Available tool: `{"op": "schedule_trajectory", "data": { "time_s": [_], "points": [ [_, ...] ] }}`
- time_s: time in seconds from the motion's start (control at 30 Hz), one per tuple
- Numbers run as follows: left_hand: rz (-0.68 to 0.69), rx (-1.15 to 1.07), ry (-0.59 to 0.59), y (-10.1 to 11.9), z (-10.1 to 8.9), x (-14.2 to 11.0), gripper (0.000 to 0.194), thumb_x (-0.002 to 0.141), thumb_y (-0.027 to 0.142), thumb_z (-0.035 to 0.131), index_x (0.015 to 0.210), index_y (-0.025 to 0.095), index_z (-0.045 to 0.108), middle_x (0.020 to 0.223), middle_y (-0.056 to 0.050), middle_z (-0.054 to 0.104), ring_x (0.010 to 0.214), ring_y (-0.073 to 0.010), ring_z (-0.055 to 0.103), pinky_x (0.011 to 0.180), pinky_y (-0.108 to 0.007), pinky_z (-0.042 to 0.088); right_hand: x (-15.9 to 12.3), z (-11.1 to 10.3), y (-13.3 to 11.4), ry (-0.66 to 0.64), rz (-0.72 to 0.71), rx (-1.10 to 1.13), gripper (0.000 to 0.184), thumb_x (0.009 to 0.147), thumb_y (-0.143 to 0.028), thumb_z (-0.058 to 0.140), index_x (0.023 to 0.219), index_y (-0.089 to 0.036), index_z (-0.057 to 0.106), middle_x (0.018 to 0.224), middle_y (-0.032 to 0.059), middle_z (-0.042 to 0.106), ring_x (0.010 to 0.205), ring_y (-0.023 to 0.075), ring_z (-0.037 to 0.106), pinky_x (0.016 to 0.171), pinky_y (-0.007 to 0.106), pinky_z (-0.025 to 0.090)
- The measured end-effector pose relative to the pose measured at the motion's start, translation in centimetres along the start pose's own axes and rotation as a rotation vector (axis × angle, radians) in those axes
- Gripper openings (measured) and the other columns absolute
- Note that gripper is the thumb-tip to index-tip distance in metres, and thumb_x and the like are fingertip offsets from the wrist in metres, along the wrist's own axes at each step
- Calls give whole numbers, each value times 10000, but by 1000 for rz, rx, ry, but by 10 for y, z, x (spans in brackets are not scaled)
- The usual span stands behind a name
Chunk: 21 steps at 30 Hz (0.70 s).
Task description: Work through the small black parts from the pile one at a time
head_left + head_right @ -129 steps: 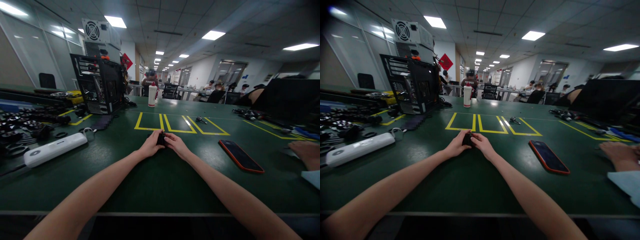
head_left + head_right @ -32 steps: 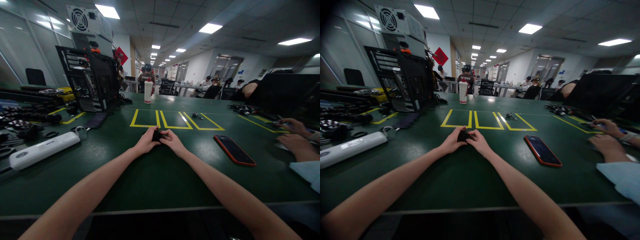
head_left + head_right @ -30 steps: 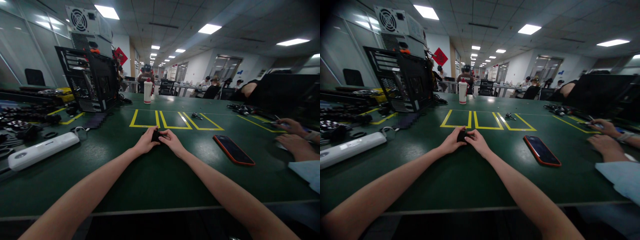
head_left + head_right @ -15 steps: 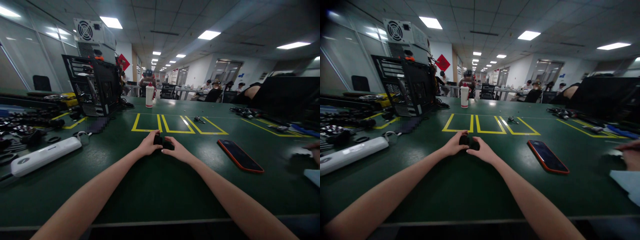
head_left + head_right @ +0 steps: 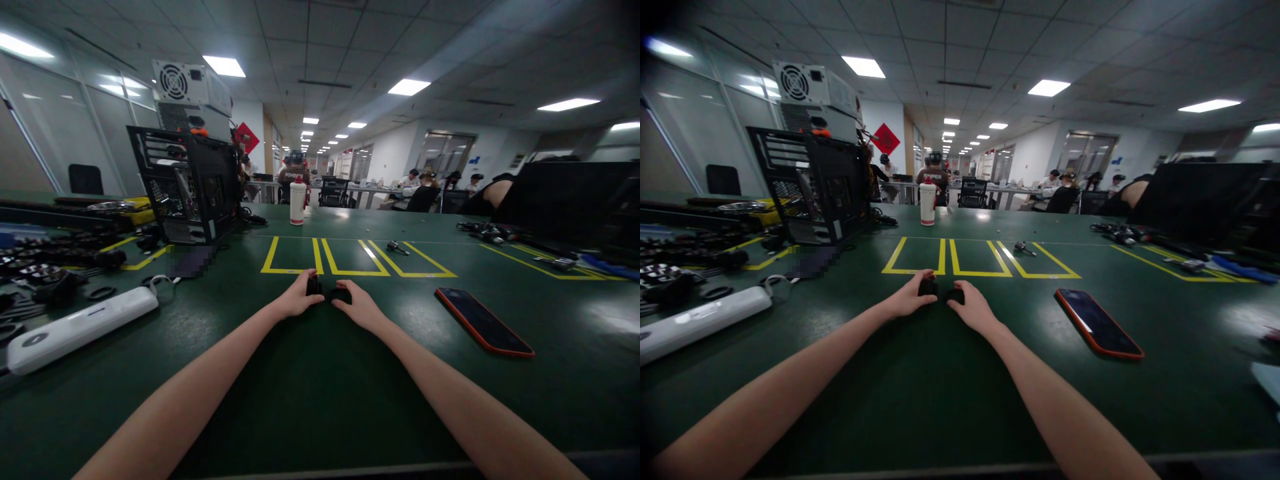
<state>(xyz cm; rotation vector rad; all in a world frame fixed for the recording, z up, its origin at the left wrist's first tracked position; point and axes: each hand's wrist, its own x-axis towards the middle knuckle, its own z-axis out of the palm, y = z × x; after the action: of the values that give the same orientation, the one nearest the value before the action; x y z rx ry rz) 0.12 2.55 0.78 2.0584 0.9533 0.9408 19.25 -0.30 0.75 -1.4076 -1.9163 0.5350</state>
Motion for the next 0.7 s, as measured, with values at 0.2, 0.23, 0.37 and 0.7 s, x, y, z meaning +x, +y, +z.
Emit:
{"op": "schedule_trajectory", "data": {
  "time_s": [0.2, 0.23, 0.37, 0.7],
  "points": [
    [-15, 6, -90, 23, 1, -35, 594, 726, 230, 576, 1244, 206, 284, 1247, -120, 392, 1145, -263, 411, 949, -471, 348, -14, -10, 0, 2, 12, -21, 425, 700, -263, 586, 1109, -185, 499, 1125, 81, 539, 1065, 223, 489, 936, 420, 344],
    [-34, 2, -114, 30, 0, -46, 602, 734, 232, 566, 1256, 216, 267, 1256, -118, 387, 1154, -262, 402, 951, -471, 344, -23, -14, -2, -21, 10, -26, 424, 703, -273, 581, 1112, -195, 501, 1126, 76, 539, 1066, 223, 487, 935, 417, 346],
    [-149, -9, -180, 69, -7, -97, 604, 742, 220, 538, 1269, 242, 245, 1288, -78, 369, 1198, -233, 355, 1012, -441, 273, -75, -36, -18, -106, 38, -69, 423, 739, -331, 529, 1149, -244, 481, 1156, 64, 522, 1087, 226, 469, 942, 415, 349],
    [-300, -16, -162, 80, -27, -192, 635, 661, 246, 543, 1248, 335, 317, 1310, 4, 388, 1225, -262, 324, 1030, -456, 252, -160, -9, -75, -338, 11, 2, 665, 644, -212, 599, 1265, -245, 361, 1223, 90, 491, 1111, 257, 459, 960, 411, 354]
  ]
}}
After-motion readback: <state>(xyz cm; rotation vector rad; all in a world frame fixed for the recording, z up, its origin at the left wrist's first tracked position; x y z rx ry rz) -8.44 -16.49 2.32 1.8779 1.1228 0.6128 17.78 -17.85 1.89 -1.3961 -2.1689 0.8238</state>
